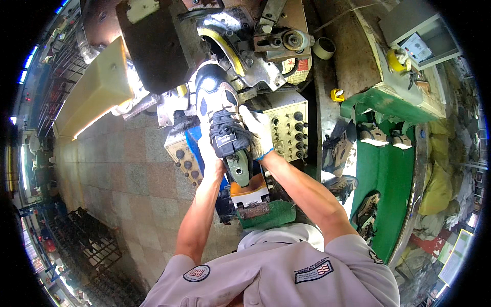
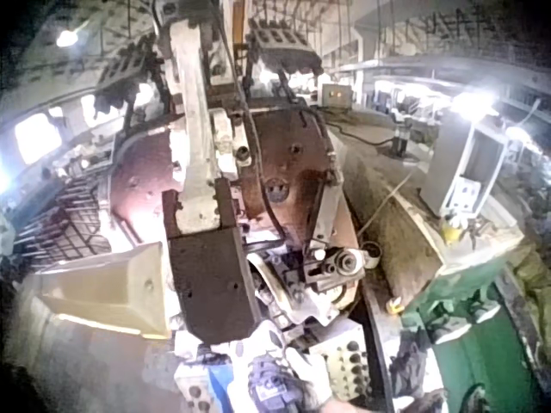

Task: The person places a shoe upper onto a lasting machine, activates the machine to press and shape the material over the last, removes the shoe, and places it on a conveyor belt.

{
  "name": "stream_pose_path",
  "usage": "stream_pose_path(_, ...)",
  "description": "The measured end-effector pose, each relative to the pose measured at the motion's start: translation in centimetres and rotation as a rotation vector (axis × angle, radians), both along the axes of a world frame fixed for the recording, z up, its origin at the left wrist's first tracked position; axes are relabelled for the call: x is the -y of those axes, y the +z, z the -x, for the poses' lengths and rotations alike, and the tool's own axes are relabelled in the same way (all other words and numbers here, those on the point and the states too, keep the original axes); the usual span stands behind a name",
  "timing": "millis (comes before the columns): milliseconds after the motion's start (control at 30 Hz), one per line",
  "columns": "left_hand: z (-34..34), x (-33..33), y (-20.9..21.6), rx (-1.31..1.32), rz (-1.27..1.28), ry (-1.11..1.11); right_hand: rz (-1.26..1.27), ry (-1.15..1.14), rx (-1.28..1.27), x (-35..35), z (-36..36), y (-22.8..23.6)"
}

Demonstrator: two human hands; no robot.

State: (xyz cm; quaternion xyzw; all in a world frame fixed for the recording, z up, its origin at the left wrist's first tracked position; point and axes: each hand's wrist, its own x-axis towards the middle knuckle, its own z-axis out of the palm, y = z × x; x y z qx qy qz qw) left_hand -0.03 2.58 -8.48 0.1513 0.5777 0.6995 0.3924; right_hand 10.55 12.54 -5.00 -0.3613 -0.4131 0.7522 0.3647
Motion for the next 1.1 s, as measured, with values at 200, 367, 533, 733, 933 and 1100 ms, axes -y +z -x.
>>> stream_pose_path(200, -0.1, -0.1, -0.9, 0.006, -0.008, 0.058, -0.004, 0.01, -0.01, 0.1, 0.2, -0.3)
stream_pose_path(367, -0.1, 1.1, -0.1, 0.133, -0.044, 0.054, 0.05, -0.022, 0.029, -0.5, -1.0, -2.4)
stream_pose_path(533, -4.2, 11.4, -7.0, -0.323, 0.386, 0.286, 0.153, -0.073, -0.014, -0.3, -11.7, -2.0)
stream_pose_path(733, -12.2, 15.7, -16.4, -0.574, 0.751, 0.018, 0.251, -0.15, -0.121, 3.2, -19.6, -2.9)
stream_pose_path(933, -10.1, 14.3, -17.5, -0.511, 0.794, 0.042, 0.234, -0.055, 0.02, 3.8, -21.8, -2.5)
stream_pose_path(1100, -9.7, 16.0, -14.7, -0.541, 0.77, 0.142, 0.207, 0.048, 0.128, 3.7, -21.4, -1.2)
